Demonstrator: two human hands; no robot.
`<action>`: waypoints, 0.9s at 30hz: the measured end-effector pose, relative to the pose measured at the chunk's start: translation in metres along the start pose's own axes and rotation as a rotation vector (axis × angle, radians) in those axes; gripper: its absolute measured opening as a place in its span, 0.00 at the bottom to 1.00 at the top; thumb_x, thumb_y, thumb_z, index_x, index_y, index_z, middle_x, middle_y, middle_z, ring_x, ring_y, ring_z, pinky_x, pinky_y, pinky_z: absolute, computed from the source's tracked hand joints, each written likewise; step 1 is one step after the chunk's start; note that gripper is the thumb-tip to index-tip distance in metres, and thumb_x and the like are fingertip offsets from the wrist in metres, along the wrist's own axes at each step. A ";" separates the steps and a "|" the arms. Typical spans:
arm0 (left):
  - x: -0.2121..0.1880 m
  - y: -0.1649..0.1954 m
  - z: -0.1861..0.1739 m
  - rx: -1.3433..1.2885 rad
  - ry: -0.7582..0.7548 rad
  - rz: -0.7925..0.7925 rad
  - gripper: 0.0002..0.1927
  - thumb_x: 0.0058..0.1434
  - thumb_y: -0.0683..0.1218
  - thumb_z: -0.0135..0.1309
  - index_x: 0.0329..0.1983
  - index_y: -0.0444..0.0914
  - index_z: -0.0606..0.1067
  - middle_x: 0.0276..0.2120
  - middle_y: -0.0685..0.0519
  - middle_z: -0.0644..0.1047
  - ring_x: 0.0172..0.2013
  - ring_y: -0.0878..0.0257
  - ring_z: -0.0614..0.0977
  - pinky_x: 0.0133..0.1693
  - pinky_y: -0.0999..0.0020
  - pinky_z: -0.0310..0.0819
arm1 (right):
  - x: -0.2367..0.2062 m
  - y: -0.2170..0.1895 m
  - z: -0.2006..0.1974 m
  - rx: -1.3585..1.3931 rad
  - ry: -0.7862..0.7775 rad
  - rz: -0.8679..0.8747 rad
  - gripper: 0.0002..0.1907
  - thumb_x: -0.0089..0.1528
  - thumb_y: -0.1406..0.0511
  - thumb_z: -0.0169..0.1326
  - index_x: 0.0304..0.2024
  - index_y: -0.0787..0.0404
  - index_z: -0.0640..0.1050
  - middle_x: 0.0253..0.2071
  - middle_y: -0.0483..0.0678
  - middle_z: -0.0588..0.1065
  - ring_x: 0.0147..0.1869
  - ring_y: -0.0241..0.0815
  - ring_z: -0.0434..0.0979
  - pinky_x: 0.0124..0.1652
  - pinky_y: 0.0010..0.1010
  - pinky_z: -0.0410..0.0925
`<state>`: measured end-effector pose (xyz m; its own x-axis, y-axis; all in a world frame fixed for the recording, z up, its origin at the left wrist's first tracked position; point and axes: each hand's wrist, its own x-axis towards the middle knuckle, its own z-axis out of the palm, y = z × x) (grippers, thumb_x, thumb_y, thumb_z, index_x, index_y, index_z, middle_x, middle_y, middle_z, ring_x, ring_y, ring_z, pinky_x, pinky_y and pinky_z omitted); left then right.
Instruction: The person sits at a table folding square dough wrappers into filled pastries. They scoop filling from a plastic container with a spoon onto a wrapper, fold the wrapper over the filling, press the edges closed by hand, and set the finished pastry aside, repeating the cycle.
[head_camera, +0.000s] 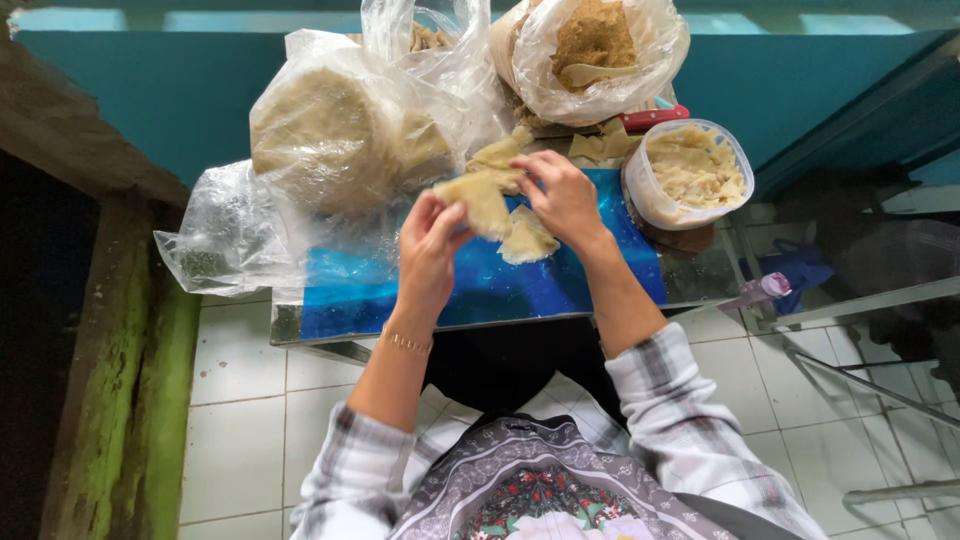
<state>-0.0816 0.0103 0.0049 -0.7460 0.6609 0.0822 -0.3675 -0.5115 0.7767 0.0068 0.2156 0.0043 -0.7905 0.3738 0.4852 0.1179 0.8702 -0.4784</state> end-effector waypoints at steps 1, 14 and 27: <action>0.013 -0.005 0.005 -0.014 -0.004 -0.001 0.03 0.68 0.40 0.55 0.44 0.38 0.73 0.41 0.56 0.78 0.43 0.68 0.81 0.46 0.68 0.78 | -0.007 0.006 -0.001 0.057 0.019 0.045 0.11 0.67 0.62 0.57 0.50 0.56 0.82 0.47 0.49 0.80 0.48 0.49 0.82 0.45 0.37 0.73; 0.116 -0.072 -0.002 1.041 0.104 0.400 0.07 0.66 0.45 0.58 0.40 0.35 0.79 0.31 0.44 0.80 0.32 0.51 0.84 0.36 0.58 0.78 | 0.011 0.058 0.052 0.676 0.167 0.354 0.13 0.63 0.67 0.63 0.51 0.59 0.79 0.40 0.46 0.80 0.42 0.35 0.80 0.40 0.28 0.73; -0.035 -0.026 0.033 1.583 -0.036 0.423 0.10 0.56 0.47 0.64 0.36 0.39 0.76 0.38 0.47 0.75 0.41 0.47 0.78 0.38 0.52 0.74 | -0.083 -0.030 -0.034 -0.029 0.058 0.071 0.05 0.58 0.65 0.64 0.35 0.58 0.82 0.38 0.48 0.78 0.45 0.51 0.78 0.44 0.38 0.71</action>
<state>-0.0277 0.0179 0.0025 -0.6189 0.6517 0.4384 0.7655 0.3756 0.5224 0.0893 0.1698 0.0030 -0.7432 0.4523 0.4930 0.1905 0.8494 -0.4922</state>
